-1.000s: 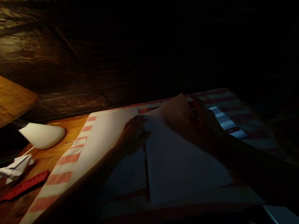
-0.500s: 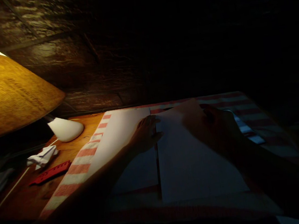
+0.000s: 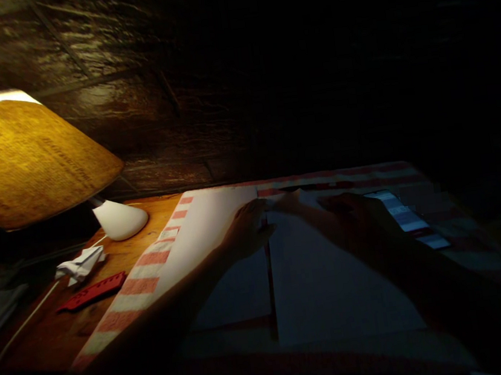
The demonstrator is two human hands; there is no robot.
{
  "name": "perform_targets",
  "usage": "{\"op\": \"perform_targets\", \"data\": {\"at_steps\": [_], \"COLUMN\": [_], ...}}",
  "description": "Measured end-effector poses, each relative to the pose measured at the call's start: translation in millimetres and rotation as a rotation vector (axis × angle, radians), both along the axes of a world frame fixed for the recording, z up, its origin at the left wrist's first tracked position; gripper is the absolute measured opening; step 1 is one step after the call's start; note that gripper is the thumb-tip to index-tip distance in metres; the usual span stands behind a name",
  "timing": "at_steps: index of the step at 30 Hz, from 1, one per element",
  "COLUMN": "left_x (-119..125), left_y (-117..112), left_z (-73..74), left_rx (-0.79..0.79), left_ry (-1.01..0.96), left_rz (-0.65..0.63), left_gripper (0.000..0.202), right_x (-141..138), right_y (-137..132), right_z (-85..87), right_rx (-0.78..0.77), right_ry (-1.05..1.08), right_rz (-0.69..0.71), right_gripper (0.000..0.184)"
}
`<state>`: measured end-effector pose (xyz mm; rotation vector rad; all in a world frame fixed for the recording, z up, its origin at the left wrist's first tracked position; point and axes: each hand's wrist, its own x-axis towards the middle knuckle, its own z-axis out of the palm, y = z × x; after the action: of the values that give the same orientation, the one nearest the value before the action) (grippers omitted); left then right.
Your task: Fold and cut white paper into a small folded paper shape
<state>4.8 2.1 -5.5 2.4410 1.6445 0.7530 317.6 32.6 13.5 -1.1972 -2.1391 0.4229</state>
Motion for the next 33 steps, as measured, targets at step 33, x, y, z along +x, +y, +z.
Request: {"op": "perform_targets", "data": {"at_steps": [33], "left_x": [-5], "left_y": [-6], "left_z": [20.9], "left_rx": [0.041], "left_ry": [0.071], "left_rz": [0.127], "left_gripper": [0.052], "right_x": [-9], "right_y": [-34], "right_z": [15.6], "right_rx": [0.087], "right_ry": [-0.228], "right_rz": [0.622], "right_gripper": [0.071]}}
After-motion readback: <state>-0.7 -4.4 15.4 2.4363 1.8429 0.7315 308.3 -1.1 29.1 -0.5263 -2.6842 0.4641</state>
